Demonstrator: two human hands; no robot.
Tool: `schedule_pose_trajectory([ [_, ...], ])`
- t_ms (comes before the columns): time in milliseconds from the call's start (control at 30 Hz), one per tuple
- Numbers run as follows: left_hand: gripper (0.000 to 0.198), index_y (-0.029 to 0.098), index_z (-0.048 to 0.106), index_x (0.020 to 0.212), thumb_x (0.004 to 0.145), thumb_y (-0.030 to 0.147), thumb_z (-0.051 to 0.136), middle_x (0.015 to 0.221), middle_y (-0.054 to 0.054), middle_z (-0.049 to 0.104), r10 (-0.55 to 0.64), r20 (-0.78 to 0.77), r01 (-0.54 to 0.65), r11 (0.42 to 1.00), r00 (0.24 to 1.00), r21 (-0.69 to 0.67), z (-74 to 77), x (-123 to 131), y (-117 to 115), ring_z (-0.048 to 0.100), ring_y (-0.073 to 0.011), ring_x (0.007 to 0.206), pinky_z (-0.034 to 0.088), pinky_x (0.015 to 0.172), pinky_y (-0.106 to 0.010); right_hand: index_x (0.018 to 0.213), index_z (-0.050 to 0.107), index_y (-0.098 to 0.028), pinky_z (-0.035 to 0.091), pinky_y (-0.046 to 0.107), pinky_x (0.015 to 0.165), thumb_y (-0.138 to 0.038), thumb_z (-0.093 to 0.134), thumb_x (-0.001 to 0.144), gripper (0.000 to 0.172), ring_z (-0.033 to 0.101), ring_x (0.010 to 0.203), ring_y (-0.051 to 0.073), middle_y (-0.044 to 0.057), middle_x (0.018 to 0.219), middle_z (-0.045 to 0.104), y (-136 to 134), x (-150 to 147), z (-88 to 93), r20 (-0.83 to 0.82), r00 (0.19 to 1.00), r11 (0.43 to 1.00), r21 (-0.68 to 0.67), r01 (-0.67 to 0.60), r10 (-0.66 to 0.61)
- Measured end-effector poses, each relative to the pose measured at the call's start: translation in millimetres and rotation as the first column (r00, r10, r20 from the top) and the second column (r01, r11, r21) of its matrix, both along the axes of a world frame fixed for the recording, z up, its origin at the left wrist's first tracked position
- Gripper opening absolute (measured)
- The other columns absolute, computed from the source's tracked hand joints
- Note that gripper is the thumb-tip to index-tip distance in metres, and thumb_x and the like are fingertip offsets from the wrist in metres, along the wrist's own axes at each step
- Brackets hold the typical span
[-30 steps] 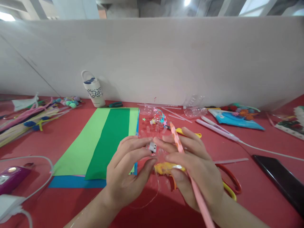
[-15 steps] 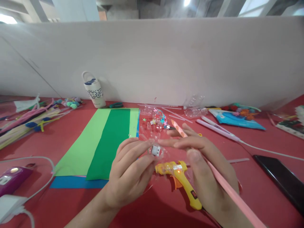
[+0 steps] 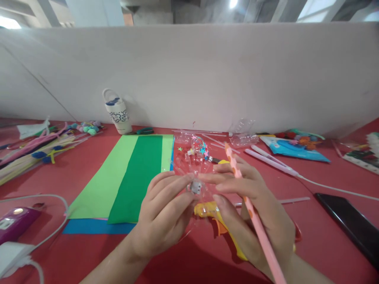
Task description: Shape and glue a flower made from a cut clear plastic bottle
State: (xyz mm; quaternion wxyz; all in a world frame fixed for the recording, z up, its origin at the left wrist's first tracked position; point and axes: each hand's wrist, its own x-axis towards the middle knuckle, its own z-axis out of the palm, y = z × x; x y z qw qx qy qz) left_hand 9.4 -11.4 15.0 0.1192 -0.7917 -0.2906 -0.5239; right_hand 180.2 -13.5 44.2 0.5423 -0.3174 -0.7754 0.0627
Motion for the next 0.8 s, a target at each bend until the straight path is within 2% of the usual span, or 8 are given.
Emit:
schedule_pose_trajectory([
  [167, 0.022, 0.013, 0.059, 0.092, 0.073, 0.004, 0.065, 0.105, -0.012, 0.069, -0.005, -0.016, 0.006, 1.000, 1.000, 0.004, -0.7, 1, 0, 0.064, -0.0171, 0.094, 0.050, 0.090, -0.037, 0.090, 0.054, -0.022, 0.039, 0.045, 0.101, -0.003, 0.052, 0.079, 0.022, 0.060, 0.091, 0.015, 0.002, 0.092, 0.071, -2, -3, 1.6, 0.054, 0.998, 0.998, 0.047, 0.034, -0.036],
  [267, 0.022, 0.014, 0.059, 0.093, 0.073, 0.006, 0.066, 0.103, -0.011, 0.070, -0.013, -0.008, 0.013, 1.000, 1.000, -0.011, -1.0, 2, 0, 0.065, -0.0175, 0.093, 0.050, 0.089, -0.037, 0.093, 0.054, -0.023, 0.040, 0.046, 0.101, -0.003, 0.053, 0.078, 0.025, 0.060, 0.089, 0.017, 0.001, 0.087, 0.070, 0, -2, 1.3, 0.076, 0.996, 0.996, 0.074, 0.047, -0.053],
  [500, 0.022, 0.020, 0.058, 0.094, 0.075, 0.010, 0.065, 0.095, -0.007, 0.072, -0.006, 0.053, 0.011, 0.996, 0.999, -0.092, -2.5, 3, 3, 0.067, -0.0180, 0.088, 0.052, 0.087, -0.038, 0.093, 0.055, -0.023, 0.038, 0.048, 0.102, 0.001, 0.057, 0.071, 0.033, 0.063, 0.085, 0.018, 0.003, 0.093, 0.073, 7, -1, -7.6, 0.160, 0.982, 0.963, 0.264, 0.053, -0.098],
  [567, 0.022, 0.021, 0.058, 0.094, 0.076, 0.010, 0.064, 0.095, -0.006, 0.072, 0.001, 0.070, 0.007, 0.994, 0.998, -0.108, -2.0, 3, 3, 0.067, -0.0181, 0.088, 0.052, 0.087, -0.038, 0.091, 0.056, -0.024, 0.039, 0.048, 0.101, 0.000, 0.056, 0.073, 0.030, 0.063, 0.086, 0.018, 0.001, 0.093, 0.073, 7, -2, -8.1, 0.138, 0.988, 0.979, 0.201, 0.039, -0.067],
  [633, 0.022, 0.021, 0.058, 0.093, 0.076, 0.008, 0.063, 0.095, -0.006, 0.071, 0.019, 0.101, -0.004, 0.990, 0.995, -0.144, -1.3, 3, 3, 0.067, -0.0180, 0.090, 0.051, 0.088, -0.039, 0.090, 0.055, -0.025, 0.041, 0.048, 0.100, -0.005, 0.053, 0.079, 0.024, 0.063, 0.094, 0.019, 0.001, 0.095, 0.072, 7, -1, -6.8, 0.059, 0.998, 1.000, 0.020, 0.002, -0.003],
  [700, 0.022, 0.021, 0.057, 0.092, 0.075, 0.007, 0.063, 0.096, -0.006, 0.071, 0.024, 0.134, 0.001, 0.984, 0.991, -0.181, -1.1, 3, 3, 0.066, -0.0184, 0.093, 0.050, 0.089, -0.040, 0.092, 0.054, -0.025, 0.043, 0.047, 0.097, -0.011, 0.050, 0.084, 0.018, 0.059, 0.106, 0.020, 0.002, 0.101, 0.071, 7, 0, -5.0, -0.071, 0.997, 0.985, -0.166, -0.045, 0.033],
  [733, 0.022, 0.020, 0.057, 0.092, 0.075, 0.007, 0.063, 0.097, -0.006, 0.070, 0.020, 0.144, 0.008, 0.982, 0.989, -0.191, -1.4, 3, 3, 0.066, -0.0187, 0.094, 0.050, 0.090, -0.040, 0.094, 0.054, -0.025, 0.045, 0.046, 0.096, -0.013, 0.049, 0.085, 0.016, 0.056, 0.111, 0.020, 0.002, 0.104, 0.070, 7, 0, -4.4, -0.110, 0.993, 0.975, -0.213, -0.064, 0.041],
  [800, 0.023, 0.019, 0.058, 0.092, 0.074, 0.007, 0.064, 0.098, -0.007, 0.070, 0.011, 0.145, 0.018, 0.981, 0.989, -0.193, -2.6, 2, 3, 0.065, -0.0190, 0.095, 0.049, 0.091, -0.041, 0.094, 0.053, -0.025, 0.045, 0.045, 0.095, -0.012, 0.049, 0.085, 0.016, 0.054, 0.114, 0.020, 0.002, 0.105, 0.069, 9, 2, -4.8, -0.098, 0.994, 0.980, -0.188, -0.072, 0.054],
])
